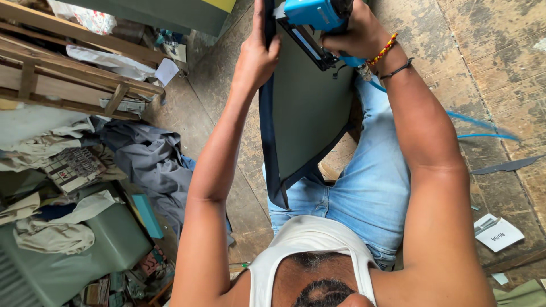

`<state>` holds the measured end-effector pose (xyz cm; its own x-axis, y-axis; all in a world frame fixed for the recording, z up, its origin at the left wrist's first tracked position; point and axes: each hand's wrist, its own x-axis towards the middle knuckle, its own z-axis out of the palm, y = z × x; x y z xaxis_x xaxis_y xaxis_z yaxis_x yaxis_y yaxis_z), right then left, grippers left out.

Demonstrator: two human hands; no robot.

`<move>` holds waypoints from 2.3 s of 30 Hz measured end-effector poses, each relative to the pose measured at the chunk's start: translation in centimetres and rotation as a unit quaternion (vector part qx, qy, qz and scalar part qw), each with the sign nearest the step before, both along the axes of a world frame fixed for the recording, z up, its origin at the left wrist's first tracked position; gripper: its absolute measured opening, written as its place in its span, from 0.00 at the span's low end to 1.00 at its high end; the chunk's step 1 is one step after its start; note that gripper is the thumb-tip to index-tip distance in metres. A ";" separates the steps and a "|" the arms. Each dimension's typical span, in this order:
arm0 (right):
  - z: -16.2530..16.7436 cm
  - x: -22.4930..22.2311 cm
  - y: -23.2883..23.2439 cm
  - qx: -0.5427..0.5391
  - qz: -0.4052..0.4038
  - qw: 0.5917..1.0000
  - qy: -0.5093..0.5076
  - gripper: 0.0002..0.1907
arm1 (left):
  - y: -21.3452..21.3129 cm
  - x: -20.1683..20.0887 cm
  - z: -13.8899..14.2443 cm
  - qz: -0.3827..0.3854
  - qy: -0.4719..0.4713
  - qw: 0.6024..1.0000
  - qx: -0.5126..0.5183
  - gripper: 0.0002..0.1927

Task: The person uses a pneumatic staple gun to attach blue fabric to the edge of a rectangular board. They repeatedly pull the fabric taut and drive staples along the perimeter, repositioning the board as needed.

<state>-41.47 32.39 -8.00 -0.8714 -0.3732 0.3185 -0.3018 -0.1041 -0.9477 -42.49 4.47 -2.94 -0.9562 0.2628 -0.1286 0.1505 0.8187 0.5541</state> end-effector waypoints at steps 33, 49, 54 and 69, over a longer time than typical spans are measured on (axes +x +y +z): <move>4.6 9.7 -0.3 0.184 -0.293 0.938 0.027 0.28 | 5.3 1.8 4.9 0.012 0.013 0.995 0.100 0.39; 12.9 13.0 -13.2 -0.010 -0.327 0.867 -0.376 0.36 | 2.5 13.9 3.9 0.017 -0.145 0.838 0.525 0.35; 13.4 12.7 -14.9 0.007 -0.355 0.856 -0.375 0.34 | 1.9 13.4 4.3 0.017 -0.075 0.932 0.355 0.33; 16.8 12.4 -17.4 0.003 -0.348 0.827 -0.442 0.33 | 0.9 13.1 4.8 -0.012 -0.081 0.862 0.500 0.33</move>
